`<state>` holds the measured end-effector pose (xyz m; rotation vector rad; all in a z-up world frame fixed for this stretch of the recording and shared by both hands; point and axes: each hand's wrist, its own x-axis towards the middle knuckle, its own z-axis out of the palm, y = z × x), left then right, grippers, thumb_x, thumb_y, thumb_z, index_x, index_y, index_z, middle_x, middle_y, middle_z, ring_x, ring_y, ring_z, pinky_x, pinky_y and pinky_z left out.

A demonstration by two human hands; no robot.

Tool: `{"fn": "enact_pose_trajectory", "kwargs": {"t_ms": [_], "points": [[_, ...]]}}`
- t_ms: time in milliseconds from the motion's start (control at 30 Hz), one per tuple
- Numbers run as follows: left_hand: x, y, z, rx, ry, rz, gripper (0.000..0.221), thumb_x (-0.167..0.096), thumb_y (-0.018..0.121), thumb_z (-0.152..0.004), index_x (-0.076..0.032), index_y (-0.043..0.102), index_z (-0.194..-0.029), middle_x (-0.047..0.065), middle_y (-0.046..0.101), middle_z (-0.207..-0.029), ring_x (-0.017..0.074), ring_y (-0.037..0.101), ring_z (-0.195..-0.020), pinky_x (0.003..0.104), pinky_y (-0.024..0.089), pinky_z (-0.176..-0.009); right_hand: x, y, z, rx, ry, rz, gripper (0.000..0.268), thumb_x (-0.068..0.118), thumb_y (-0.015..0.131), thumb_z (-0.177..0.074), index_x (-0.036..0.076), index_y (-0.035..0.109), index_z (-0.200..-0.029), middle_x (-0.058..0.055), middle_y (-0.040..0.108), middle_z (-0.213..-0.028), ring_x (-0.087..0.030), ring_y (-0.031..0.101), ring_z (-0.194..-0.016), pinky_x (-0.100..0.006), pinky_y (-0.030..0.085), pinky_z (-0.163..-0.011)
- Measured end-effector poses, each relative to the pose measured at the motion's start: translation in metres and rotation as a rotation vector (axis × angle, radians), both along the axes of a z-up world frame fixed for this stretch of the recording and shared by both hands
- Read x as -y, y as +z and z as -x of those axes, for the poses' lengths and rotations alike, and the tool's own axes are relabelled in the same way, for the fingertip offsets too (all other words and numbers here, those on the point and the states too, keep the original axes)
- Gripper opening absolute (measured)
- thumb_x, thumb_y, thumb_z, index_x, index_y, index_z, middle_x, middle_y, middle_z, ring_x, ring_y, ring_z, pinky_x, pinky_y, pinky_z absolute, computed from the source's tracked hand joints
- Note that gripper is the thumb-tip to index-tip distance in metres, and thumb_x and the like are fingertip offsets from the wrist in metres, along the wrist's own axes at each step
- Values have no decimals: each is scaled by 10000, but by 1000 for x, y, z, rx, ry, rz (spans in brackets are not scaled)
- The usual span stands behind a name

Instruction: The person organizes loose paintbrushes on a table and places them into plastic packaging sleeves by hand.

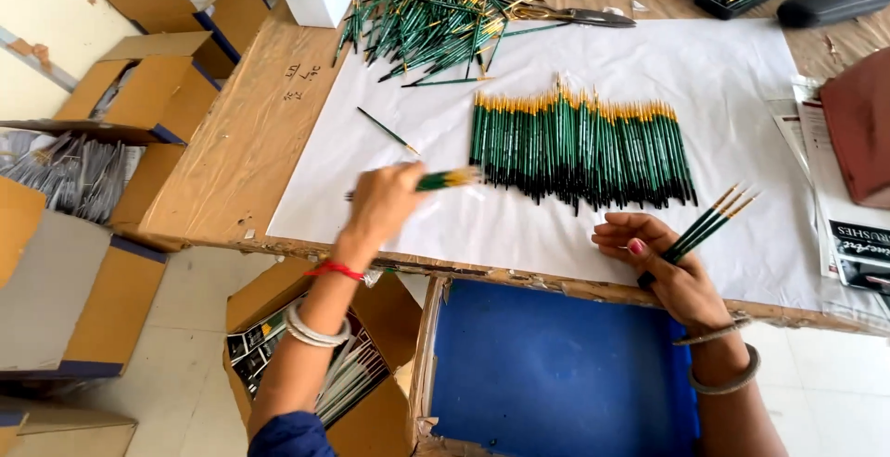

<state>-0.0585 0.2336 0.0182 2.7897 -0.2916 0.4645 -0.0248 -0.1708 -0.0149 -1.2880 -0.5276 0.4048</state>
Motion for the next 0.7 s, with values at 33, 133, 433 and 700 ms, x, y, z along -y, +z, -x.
{"fn": "enact_pose_trajectory", "kwargs": {"t_ms": [33,133,433,700], "points": [[-34,7,4,-119,281,-173,385,-439,739,-936,-75,720,-1061,79,725,-940,207,679,-739,391,566,-663,0,1,1,-16,-19,22,373,147,481,-1040,-47,556,-1350,-171,656,-1272,-298,622,-1257,-459,491,-1107],[-115,-39,20,70,247,-258,750,-539,718,-837,-10,578,-1349,213,614,-1259,377,586,-1103,543,446,-943,2,-6,-2,8,-10,8,370,149,471,-1055,-46,567,-1354,-179,671,-1247,-291,627,-1244,-450,490,-1112],[-108,-12,-42,157,322,-310,374,-272,620,-982,-47,680,-1274,134,672,-1296,310,641,-1164,563,397,-1069,6,-19,-5,-112,-54,46,345,91,471,-1025,-57,582,-1316,-197,693,-1236,-302,652,-1218,-426,485,-1069],[-124,-9,-196,55,78,-713,132,-34,655,-865,-100,745,-794,141,739,-872,288,717,-784,408,554,-710,3,-19,-10,-156,-145,102,327,77,484,-998,-56,612,-1268,-181,720,-1205,-285,690,-1173,-416,505,-1038]]}}
